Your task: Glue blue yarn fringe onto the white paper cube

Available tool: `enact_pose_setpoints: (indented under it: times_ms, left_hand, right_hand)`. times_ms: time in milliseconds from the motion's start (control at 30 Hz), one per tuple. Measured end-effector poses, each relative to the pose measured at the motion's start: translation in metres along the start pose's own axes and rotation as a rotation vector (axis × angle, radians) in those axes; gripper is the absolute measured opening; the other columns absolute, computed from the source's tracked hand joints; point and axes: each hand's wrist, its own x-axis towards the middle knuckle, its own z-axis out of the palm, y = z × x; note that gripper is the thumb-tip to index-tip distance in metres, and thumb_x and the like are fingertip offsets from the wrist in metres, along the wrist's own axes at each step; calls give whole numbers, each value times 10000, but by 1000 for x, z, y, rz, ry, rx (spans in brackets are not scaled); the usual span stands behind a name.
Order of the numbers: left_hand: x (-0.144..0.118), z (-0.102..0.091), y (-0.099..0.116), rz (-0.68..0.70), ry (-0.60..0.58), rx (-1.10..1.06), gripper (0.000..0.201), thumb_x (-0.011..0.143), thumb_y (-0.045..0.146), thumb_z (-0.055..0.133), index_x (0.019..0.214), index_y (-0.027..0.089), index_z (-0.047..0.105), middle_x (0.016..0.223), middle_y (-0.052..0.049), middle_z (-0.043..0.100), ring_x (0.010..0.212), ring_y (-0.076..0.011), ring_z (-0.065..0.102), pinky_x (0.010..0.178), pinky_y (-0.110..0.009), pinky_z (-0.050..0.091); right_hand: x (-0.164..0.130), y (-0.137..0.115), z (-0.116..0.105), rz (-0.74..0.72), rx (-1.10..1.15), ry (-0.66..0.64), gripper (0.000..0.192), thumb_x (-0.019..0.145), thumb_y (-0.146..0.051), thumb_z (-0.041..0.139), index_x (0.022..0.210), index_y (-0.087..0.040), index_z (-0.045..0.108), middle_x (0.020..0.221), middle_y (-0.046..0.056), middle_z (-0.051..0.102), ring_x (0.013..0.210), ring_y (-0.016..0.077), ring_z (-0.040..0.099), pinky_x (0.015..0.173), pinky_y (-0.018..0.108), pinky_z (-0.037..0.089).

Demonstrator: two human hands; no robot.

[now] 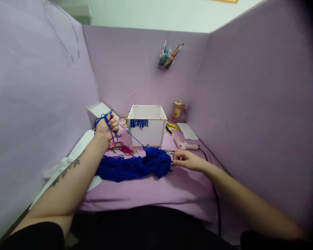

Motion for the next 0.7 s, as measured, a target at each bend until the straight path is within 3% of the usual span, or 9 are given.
enact_pose_setpoints:
  times_ms: [100, 267, 400, 467, 567, 700]
  left_hand:
    - [0, -2, -2, -5, -7, 2, 255, 929, 169, 400, 684, 172, 471, 420, 101, 237, 300, -50, 239, 328, -168, 154]
    - [1, -3, -15, -46, -23, 47, 204, 906, 166, 475, 702, 171, 475, 430, 105, 262, 302, -44, 261, 335, -163, 175]
    - [5, -7, -29, -35, 131, 52, 208, 859, 144, 533, 679, 183, 436, 436, 99, 309, 309, -45, 305, 347, -156, 234]
    - [8, -11, -33, -3, 269, 34, 206, 818, 124, 572, 681, 186, 431, 448, 97, 339, 314, -42, 328, 354, -150, 264]
    - [13, -19, -33, 42, 465, 10, 199, 791, 85, 555, 678, 190, 428, 451, 93, 349, 313, -47, 337, 353, -153, 297]
    - [19, -28, -27, 115, 564, -26, 193, 774, 48, 505, 678, 194, 424, 458, 88, 362, 320, -57, 342, 352, -161, 338]
  right_hand:
    - [2, 0, 0, 0, 54, 96, 206, 707, -370, 680, 706, -175, 613, 729, 25, 590, 691, 143, 487, 647, 270, 372]
    - [7, -4, 0, 69, 672, 186, 290, 615, -381, 753, 670, -169, 563, 799, 27, 577, 548, 73, 377, 495, 225, 270]
    - [7, -14, -11, 48, 983, 192, 391, 619, -432, 772, 603, -174, 479, 786, 26, 535, 539, 69, 351, 459, 212, 238]
    - [6, -16, -20, 19, 1016, 200, 472, 638, -489, 763, 564, -181, 415, 676, -5, 464, 502, 64, 307, 438, 209, 210]
    - [2, -10, -32, 53, 892, 281, 545, 634, -555, 765, 536, -191, 372, 545, -41, 367, 448, 56, 260, 417, 216, 172]
    - [-8, 3, -42, 126, 705, 427, 572, 616, -607, 778, 523, -195, 392, 464, -59, 325, 422, 53, 249, 413, 222, 150]
